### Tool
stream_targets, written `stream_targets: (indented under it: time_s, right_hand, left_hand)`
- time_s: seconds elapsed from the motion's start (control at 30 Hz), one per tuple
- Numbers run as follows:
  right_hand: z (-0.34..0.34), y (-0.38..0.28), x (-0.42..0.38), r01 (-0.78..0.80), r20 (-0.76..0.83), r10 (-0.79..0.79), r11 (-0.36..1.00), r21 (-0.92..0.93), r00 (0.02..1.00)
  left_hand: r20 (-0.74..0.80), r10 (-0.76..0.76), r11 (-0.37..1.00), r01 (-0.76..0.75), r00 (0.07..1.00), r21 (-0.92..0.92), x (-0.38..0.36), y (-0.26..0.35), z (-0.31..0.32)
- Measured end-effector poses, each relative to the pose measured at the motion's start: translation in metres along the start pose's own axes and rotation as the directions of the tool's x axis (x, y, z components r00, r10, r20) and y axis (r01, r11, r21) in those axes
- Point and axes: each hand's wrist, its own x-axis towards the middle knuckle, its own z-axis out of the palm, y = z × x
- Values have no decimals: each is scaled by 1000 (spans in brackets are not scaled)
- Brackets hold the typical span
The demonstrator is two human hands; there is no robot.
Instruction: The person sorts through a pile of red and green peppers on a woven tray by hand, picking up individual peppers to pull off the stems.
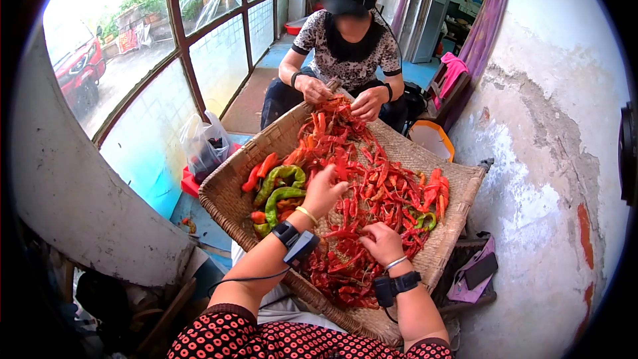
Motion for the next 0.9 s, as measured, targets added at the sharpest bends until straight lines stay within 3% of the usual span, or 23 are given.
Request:
stream_targets:
  time_s: [0.03,0.07,0.13,0.17,0.2,0.27,0.3,0.37,0.47,0.6,0.7,0.73,0.8,0.9]
  right_hand:
    - [1,-3,-1,89,80,-79,986,-140,994]
    - [3,-6,-3,187,170,-145,945,-269,975]
    - [10,-11,-5,158,251,-81,940,-303,965]
    - [13,-13,-6,164,311,-48,919,-360,949]
    - [15,-12,-7,173,369,-8,893,-415,930]
    - [24,-4,-8,190,368,-23,886,-423,929]
    - [26,-8,-7,153,389,46,872,-465,920]
    - [28,-6,-5,120,406,113,853,-508,907]
    - [29,5,-2,42,343,121,901,-432,932]
    - [20,18,1,-129,-18,130,991,29,991]
    - [9,17,4,-180,-50,210,920,349,976]
    - [8,17,4,-180,-51,211,920,349,976]
    - [6,15,5,-271,48,328,678,684,943]
    - [8,13,4,-241,53,317,591,770,947]
  left_hand:
    - [-176,306,921,-244,936,303,6,-12,1]
    - [-178,305,921,-242,936,304,4,-15,2]
    - [92,181,926,-201,979,320,-7,-9,2]
    - [321,77,943,-174,944,285,-12,-12,4]
    - [449,48,906,-228,892,357,-18,-2,5]
    - [634,105,846,-403,766,348,-26,-8,14]
    - [634,106,847,-403,766,346,-29,-9,16]
    - [735,11,811,-436,678,390,-33,-8,19]
    - [718,35,837,-413,695,359,-33,-11,20]
    - [716,94,883,-390,692,261,-33,-11,21]
    - [729,95,889,-387,678,244,-33,-8,23]
    - [736,91,905,-364,670,220,-34,-11,25]
    - [745,84,920,-338,662,196,-35,-14,27]
    - [779,11,952,-244,627,183,-36,-14,30]
